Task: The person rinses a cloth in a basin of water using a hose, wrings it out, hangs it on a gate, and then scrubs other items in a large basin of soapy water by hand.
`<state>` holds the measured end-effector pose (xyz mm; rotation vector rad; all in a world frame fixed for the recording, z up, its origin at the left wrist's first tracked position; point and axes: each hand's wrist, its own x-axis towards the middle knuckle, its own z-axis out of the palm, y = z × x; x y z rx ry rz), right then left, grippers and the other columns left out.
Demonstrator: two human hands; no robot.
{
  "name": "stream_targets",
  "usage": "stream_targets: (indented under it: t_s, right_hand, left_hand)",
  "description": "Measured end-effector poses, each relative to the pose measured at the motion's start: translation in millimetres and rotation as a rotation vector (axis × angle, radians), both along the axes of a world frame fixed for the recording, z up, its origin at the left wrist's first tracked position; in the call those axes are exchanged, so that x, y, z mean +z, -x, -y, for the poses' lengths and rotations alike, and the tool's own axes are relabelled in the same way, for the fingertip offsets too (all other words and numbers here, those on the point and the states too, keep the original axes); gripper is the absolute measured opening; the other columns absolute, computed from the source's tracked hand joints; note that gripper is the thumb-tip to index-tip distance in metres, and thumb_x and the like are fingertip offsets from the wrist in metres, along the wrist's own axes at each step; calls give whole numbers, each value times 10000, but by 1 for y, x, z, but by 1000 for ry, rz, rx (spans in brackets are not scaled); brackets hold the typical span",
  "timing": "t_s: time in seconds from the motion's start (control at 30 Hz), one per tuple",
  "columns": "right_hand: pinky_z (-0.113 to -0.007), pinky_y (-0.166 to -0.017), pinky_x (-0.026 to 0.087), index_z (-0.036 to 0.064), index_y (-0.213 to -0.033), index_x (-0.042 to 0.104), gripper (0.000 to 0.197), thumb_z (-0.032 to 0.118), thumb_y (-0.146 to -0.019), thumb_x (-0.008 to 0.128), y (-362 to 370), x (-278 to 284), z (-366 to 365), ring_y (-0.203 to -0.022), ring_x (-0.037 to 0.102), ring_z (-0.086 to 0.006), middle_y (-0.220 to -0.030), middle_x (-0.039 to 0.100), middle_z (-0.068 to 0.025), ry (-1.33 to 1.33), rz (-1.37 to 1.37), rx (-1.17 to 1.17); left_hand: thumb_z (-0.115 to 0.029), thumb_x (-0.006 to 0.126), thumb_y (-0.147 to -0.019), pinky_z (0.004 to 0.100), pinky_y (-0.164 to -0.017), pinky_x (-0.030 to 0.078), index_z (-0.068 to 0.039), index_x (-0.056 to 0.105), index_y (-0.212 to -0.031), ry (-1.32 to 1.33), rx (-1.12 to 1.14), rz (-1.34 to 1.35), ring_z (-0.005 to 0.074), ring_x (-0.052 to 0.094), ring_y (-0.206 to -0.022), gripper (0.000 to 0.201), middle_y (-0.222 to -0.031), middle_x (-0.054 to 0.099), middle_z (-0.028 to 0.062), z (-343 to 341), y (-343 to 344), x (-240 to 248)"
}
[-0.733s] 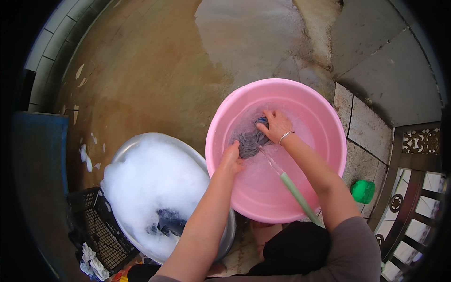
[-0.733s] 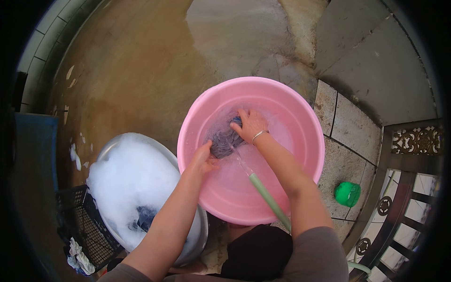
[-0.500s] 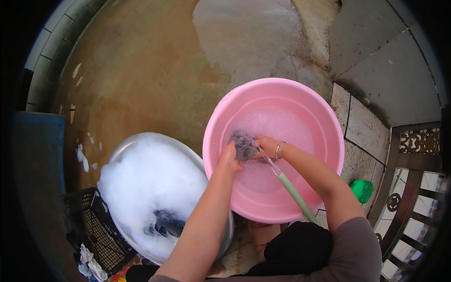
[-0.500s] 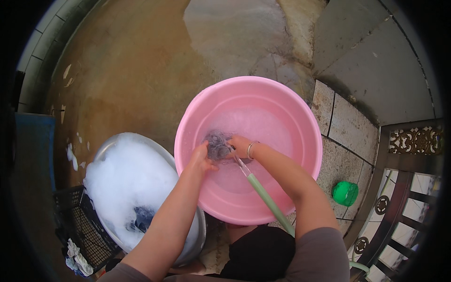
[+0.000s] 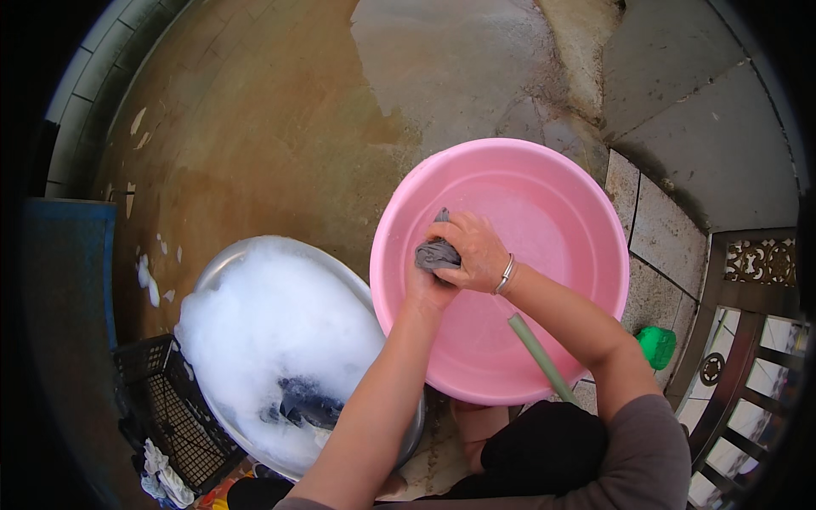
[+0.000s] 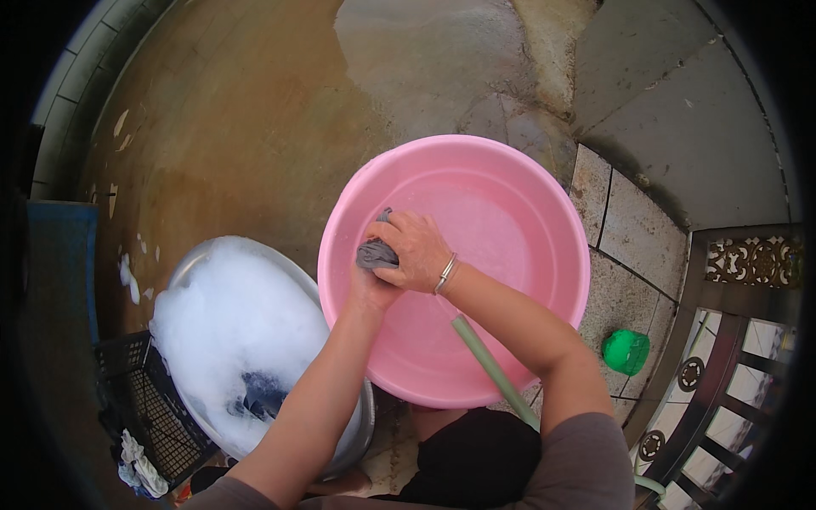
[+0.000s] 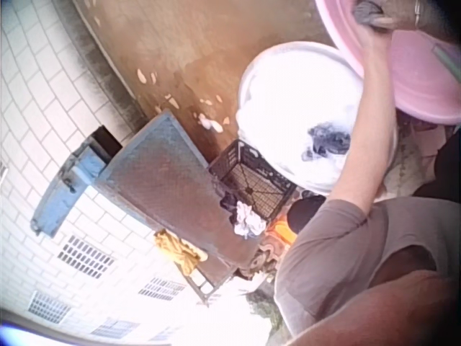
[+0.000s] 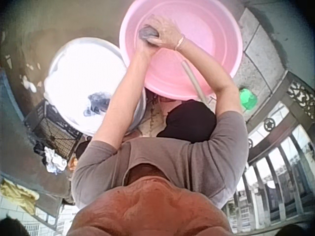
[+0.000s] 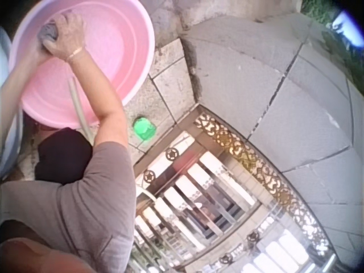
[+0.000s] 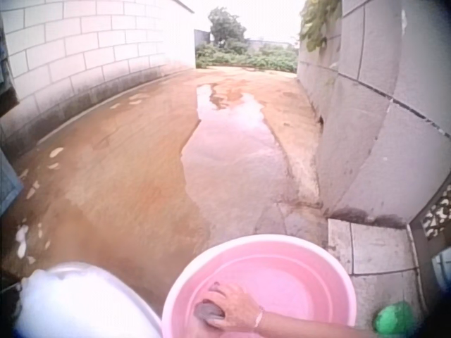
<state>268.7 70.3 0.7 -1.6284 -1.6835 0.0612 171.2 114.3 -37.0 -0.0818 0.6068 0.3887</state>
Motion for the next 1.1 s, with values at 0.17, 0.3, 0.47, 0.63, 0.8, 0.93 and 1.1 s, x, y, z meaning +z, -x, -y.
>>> stream_targets:
  t_s: [0.17, 0.3, 0.47, 0.63, 0.8, 0.93, 1.1]
  right_hand:
    - [-363, -566, 396, 95, -801, 523, 250, 253, -621, 596, 12, 1, 2, -612, 477, -290, -717, 508, -111, -3, -67, 25]
    - [-335, -559, 404, 69, -763, 508, 200, 227, -660, 573, 10, -11, -2, -604, 484, -270, -702, 502, -99, 28, -243, 38]
    - [-359, -618, 407, 85, -873, 528, 325, 363, -705, 511, -9, -40, -2, -699, 526, -284, -768, 545, -155, 533, -564, 39]
    - [-358, -633, 431, 70, -905, 485, 367, 403, -751, 468, -41, -78, 15, -769, 548, -277, -813, 542, -171, 742, -463, -115]
    - [-401, -661, 428, 126, -997, 442, 313, 275, -734, 523, -23, -92, 40, -828, 530, -297, -875, 530, -174, 961, 272, 197]
    - [-376, -646, 433, 111, -968, 473, 275, 185, -712, 545, -33, -93, 41, -791, 537, -294, -821, 548, -174, 864, 69, -177]
    - [-267, -584, 429, 62, -834, 558, 197, 238, -748, 565, 4, -69, 19, -639, 521, -130, -732, 561, -86, 525, -1112, -101]
  left_hand:
    - [-282, 342, -836, 338, -691, 467, -116, 473, -974, -46, 2, -81, 187, 527, -841, 253, -943, 512, 48, 1, 2, -4]
    - [-296, 332, -836, 310, -541, 464, -128, 487, -902, -114, -43, -367, 174, 541, -745, 238, -834, 530, 38, 4, -9, 12]
    - [-301, 333, -831, 294, -525, 441, -88, 515, -866, -354, -283, -668, 183, 543, -721, 282, -747, 547, 57, 11, -9, -4]
    - [-258, 402, -809, 324, -716, 410, 75, 476, -971, -1133, -703, -1259, 284, 545, -795, 378, -885, 564, 156, 1, 5, -64]
    - [-277, 437, -797, 335, -800, 367, 64, 424, -1060, -736, -354, -1010, 285, 493, -922, 431, -1006, 504, 189, 10, 10, -73]
    - [-356, 389, -814, 366, -866, 325, 13, 394, -1122, -95, -443, -671, 284, 406, -1043, 481, -1154, 398, 187, 4, 9, -51]
    - [-417, 299, -826, 403, -812, 388, -51, 386, -1145, 67, -466, -648, 265, 452, -994, 494, -1124, 425, 158, 2, -1, -15]
